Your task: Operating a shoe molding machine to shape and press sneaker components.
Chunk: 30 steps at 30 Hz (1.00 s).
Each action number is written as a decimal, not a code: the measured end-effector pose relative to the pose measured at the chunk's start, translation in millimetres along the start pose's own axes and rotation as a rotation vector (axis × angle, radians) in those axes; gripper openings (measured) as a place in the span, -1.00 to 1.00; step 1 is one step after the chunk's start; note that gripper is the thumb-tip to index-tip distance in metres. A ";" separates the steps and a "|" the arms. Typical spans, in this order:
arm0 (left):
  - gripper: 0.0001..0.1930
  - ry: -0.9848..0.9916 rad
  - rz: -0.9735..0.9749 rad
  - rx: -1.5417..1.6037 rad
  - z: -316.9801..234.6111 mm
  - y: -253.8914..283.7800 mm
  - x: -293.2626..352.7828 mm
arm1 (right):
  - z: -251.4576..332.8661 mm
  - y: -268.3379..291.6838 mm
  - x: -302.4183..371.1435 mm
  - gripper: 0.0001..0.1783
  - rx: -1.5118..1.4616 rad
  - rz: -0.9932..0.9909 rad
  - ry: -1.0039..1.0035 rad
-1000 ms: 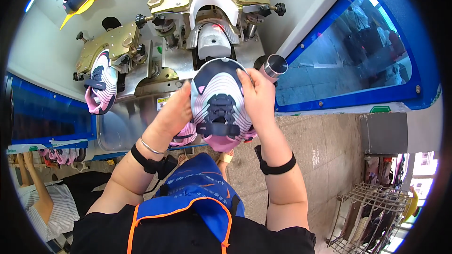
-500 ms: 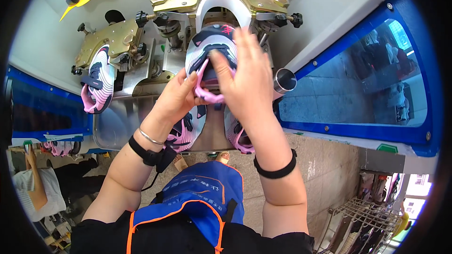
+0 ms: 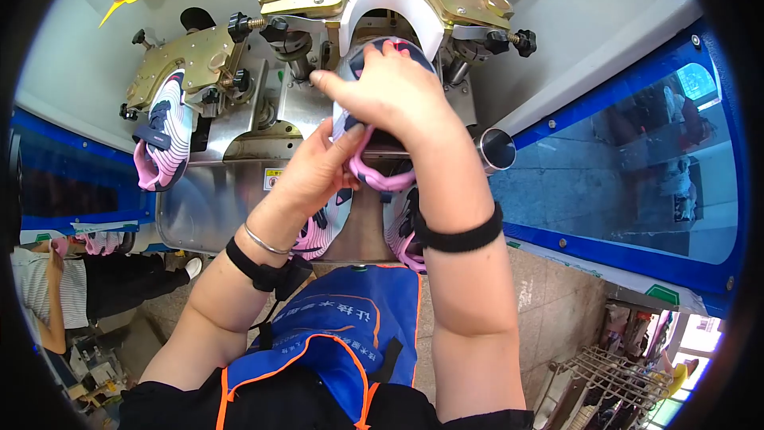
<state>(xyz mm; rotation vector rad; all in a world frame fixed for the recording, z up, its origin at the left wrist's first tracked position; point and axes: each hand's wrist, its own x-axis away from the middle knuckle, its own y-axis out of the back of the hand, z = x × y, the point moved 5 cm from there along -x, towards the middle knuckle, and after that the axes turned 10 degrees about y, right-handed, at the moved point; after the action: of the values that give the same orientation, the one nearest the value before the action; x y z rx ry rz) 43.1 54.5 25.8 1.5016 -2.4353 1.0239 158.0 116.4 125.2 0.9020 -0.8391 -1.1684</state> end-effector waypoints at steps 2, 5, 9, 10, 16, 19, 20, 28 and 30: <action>-0.56 0.015 0.012 -0.019 10.8 0.3 -1.4 | -5.4 -5.7 -10.1 0.04 0.009 0.038 -0.016; -0.53 -0.043 0.034 0.046 13.6 0.1 -3.7 | -5.3 -15.9 -18.3 0.05 0.201 0.076 -0.008; -0.54 -0.059 0.015 0.066 10.6 -3.8 -1.6 | 1.3 -14.6 -16.4 -0.11 0.268 0.036 0.077; -0.52 -0.082 -0.006 0.087 10.8 2.1 -1.7 | 12.7 -17.7 -6.1 -0.17 0.296 0.016 0.079; -0.50 -0.085 -0.001 0.089 7.4 -1.3 -5.4 | 13.9 -16.3 35.8 -0.50 0.246 -0.347 0.120; -0.61 -0.040 -0.050 0.077 15.1 -3.0 -7.7 | 9.4 -20.5 31.0 -0.60 0.204 -0.374 0.142; -0.60 -0.054 -0.063 0.085 15.3 -4.1 -7.4 | 9.0 -22.5 29.6 -0.64 0.214 -0.394 0.175; -0.55 -0.060 -0.073 0.027 13.3 0.2 -6.1 | 7.3 -26.3 28.5 -0.65 0.176 -0.453 0.232; -0.50 -0.055 -0.045 0.069 13.7 0.2 -7.1 | 5.6 -27.2 27.5 -0.65 0.173 -0.451 0.222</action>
<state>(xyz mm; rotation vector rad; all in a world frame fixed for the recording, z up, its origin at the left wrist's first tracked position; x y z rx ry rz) 49.9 51.9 12.2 1.6198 -2.4138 1.0827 147.6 84.7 104.8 1.3863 -0.5745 -1.3615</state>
